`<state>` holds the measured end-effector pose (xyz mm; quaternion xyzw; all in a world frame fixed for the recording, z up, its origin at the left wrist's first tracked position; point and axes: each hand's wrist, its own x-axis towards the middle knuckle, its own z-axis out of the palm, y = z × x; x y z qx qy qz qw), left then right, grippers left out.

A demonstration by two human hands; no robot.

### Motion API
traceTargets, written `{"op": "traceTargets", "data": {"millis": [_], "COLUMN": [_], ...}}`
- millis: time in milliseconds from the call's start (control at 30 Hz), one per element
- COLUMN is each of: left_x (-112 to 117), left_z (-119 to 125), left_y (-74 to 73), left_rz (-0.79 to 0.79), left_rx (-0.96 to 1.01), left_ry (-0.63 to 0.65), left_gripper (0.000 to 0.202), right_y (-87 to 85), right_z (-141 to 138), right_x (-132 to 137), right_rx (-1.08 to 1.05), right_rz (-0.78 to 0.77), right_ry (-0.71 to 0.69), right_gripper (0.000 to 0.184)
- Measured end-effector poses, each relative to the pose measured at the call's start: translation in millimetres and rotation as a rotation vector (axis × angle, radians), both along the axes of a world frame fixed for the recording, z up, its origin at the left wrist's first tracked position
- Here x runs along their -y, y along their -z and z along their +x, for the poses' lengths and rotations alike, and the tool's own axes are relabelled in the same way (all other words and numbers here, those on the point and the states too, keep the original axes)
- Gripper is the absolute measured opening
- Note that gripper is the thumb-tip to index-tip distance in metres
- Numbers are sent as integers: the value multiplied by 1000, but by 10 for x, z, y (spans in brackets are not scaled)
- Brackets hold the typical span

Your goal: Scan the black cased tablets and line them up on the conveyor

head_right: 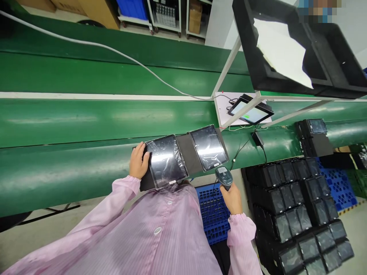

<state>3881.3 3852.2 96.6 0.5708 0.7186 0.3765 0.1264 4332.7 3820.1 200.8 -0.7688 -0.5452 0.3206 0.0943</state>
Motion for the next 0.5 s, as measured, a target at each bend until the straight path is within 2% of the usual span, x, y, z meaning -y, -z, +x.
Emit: {"op": "traceTargets", "data": {"millis": [133,300,400,500], "left_x": [10,17,7,-19], "left_z": [-8,-11,-57,-158], "left_y": [15,-2,-2,31], "left_rz": [7,-8,-24,-53], "left_rx": [-2,6,22,54], "left_ry": [3,-14,-3,-36], "left_gripper": [58,59,60,59], "right_y": [-14,-224,-340,-342], "right_z": [4,-108,-404,-864], "right_x": [-7,98,327,621], "right_rx": [0,-50,-141,-254], "right_rz": [25,23,-56,-85], "right_ry": [2,-50,-114,-182], "right_gripper": [55,54,54,50]}}
